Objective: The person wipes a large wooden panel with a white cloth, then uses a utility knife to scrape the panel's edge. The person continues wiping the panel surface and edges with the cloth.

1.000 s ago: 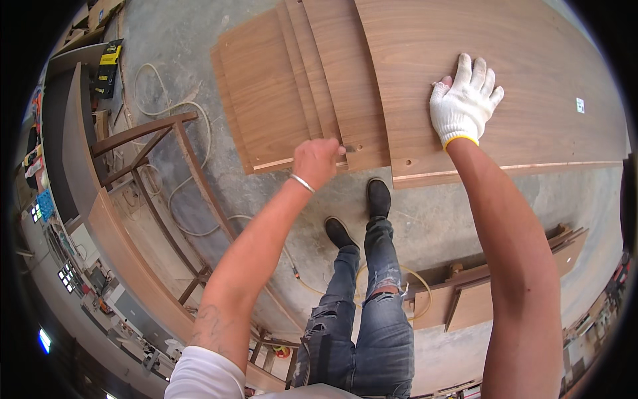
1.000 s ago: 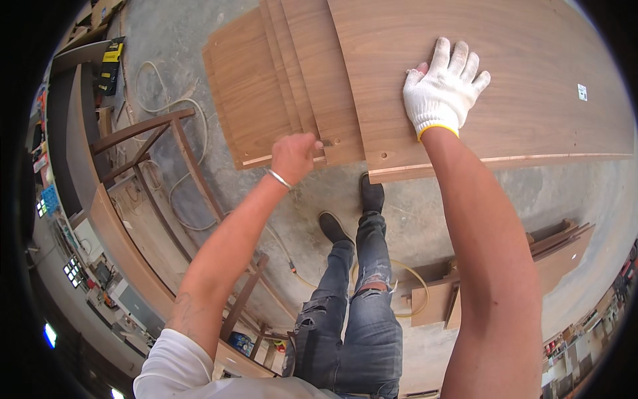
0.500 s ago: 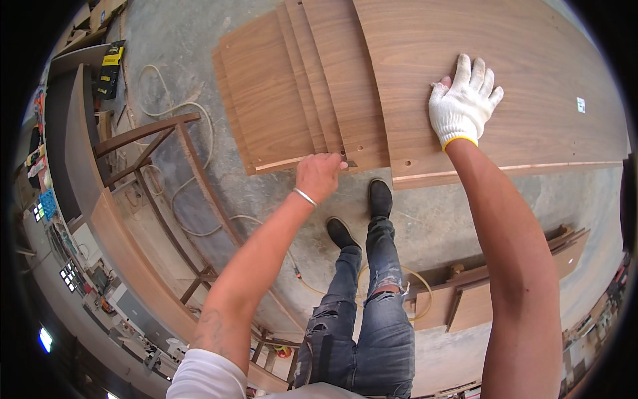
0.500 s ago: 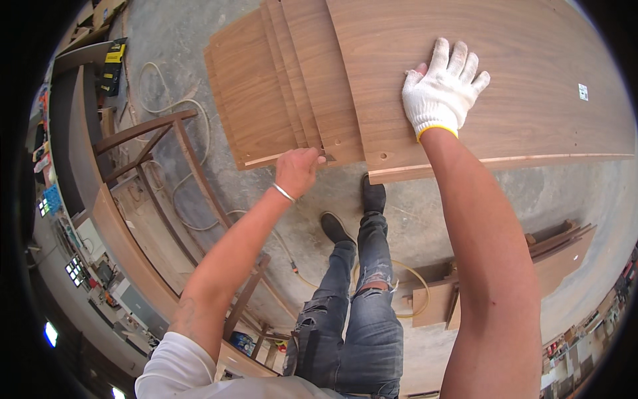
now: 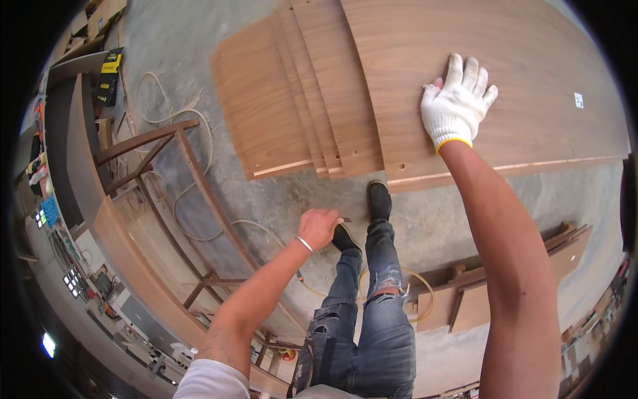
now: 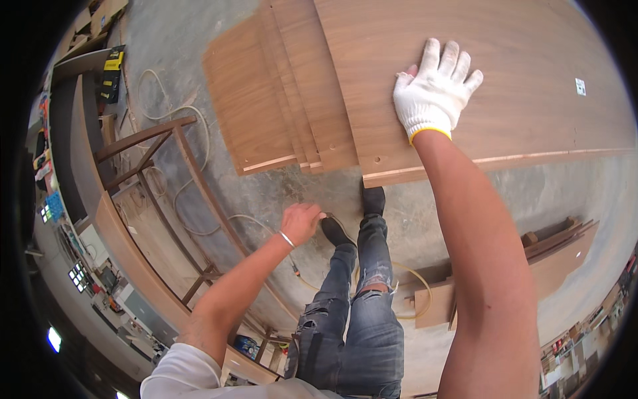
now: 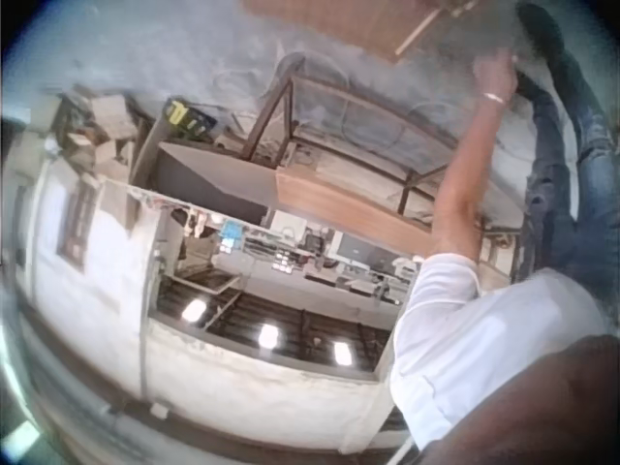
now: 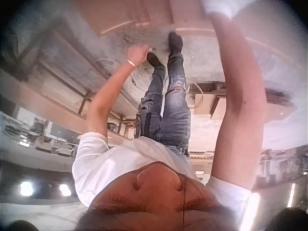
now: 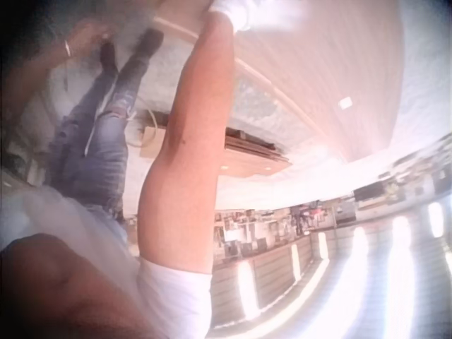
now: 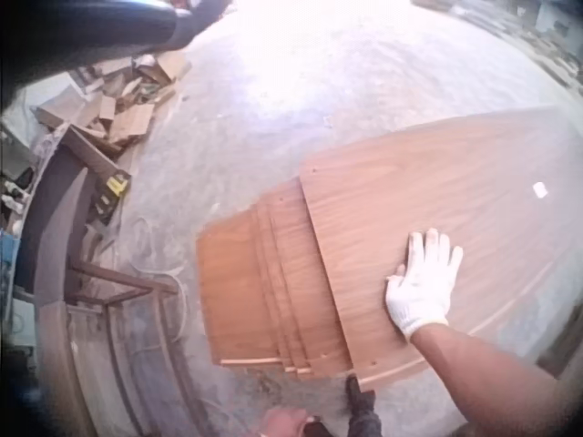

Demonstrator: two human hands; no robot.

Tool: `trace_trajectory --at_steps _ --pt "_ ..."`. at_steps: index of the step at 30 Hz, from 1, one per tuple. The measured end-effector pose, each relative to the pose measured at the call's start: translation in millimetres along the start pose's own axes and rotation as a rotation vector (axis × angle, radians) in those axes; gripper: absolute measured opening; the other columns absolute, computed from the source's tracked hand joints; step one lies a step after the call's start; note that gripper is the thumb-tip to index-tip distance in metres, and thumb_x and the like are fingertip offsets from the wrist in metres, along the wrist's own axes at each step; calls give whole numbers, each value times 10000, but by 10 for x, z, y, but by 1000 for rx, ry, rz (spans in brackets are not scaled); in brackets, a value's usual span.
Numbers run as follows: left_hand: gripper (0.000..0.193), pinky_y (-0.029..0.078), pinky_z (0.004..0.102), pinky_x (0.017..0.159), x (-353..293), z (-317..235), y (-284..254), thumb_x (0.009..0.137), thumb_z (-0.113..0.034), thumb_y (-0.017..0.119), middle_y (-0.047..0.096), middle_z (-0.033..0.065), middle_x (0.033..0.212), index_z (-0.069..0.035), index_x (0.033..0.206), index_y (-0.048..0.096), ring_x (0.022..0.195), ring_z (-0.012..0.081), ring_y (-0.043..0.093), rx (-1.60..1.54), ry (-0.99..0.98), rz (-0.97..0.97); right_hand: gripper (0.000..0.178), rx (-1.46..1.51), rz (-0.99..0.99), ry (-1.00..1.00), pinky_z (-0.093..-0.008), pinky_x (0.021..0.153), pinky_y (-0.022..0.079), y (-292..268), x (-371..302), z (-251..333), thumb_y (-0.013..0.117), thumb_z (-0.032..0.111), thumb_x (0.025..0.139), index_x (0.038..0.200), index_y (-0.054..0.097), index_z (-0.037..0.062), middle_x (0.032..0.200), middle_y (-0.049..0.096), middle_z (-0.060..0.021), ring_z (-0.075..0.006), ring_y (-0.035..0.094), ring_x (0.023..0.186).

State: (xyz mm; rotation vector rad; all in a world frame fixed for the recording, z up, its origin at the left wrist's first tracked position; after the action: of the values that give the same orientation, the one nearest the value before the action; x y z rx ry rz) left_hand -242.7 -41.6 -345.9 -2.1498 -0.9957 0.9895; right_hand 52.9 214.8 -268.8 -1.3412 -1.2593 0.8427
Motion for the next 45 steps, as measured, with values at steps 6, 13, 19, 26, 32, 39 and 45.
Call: trace_trajectory --at_steps 6,13,19,26,32,39,45 --pt "307 499 475 698 31 -234 -17 890 -366 760 644 106 724 -98 794 644 733 353 650 -125 -63 -77 603 1 46 -3 -596 1199 206 -12 16 10 531 357 966 1512 509 103 1571 463 -161 -361 368 1454" --pt "314 475 464 781 -132 -380 307 838 -390 801 673 72 795 -113 786 663 898 309 667 -100 -209 196 609 23 9 -13 -599 1195 205 -34 31 17 543 343 952 1508 516 95 1557 474 -169 -365 381 1428" --pt "245 481 440 791 -256 -425 349 873 -308 793 694 115 811 -80 844 709 871 292 673 -187 -300 157 620 27 31 -6 -598 1194 208 -68 39 12 544 342 945 1512 507 95 1559 475 -173 -369 386 1424" --pt "366 431 467 584 767 -401 -693 953 -306 725 568 224 722 -14 783 584 657 425 560 -516 -327 -224 625 33 53 2 -597 1189 210 -64 37 -24 543 355 943 1511 507 97 1574 466 -169 -363 379 1431" --pt "357 427 495 661 1968 -593 -1556 996 -317 669 623 161 708 -51 768 604 723 391 605 -120 -128 -389 635 51 87 1 -598 1190 204 -117 70 11 553 371 942 1516 498 105 1578 462 -163 -360 377 1432" --pt "339 397 472 661 1879 -772 -1350 962 -288 699 603 119 678 -79 726 576 710 361 599 50 2 -394 655 62 94 12 -603 1181 206 -120 58 -15 607 423 922 1493 504 119 1563 459 -148 -343 370 1413" --pt "272 385 458 665 1281 -1023 -938 947 -234 706 585 106 674 -97 742 592 726 343 596 -11 6 -292 646 64 95 17 -602 1178 207 -125 59 -23 602 427 927 1492 503 129 1548 466 -146 -335 370 1409"
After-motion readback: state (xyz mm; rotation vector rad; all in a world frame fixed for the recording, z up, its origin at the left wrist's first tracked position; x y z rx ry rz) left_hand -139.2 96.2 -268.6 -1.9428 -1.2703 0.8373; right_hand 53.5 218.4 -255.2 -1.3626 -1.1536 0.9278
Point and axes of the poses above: each hand's wrist, its own x-axis towards the middle knuckle, its own y-axis out of the palm, z = x × y, the point moved 4 cm from there along x, towards the middle knuckle
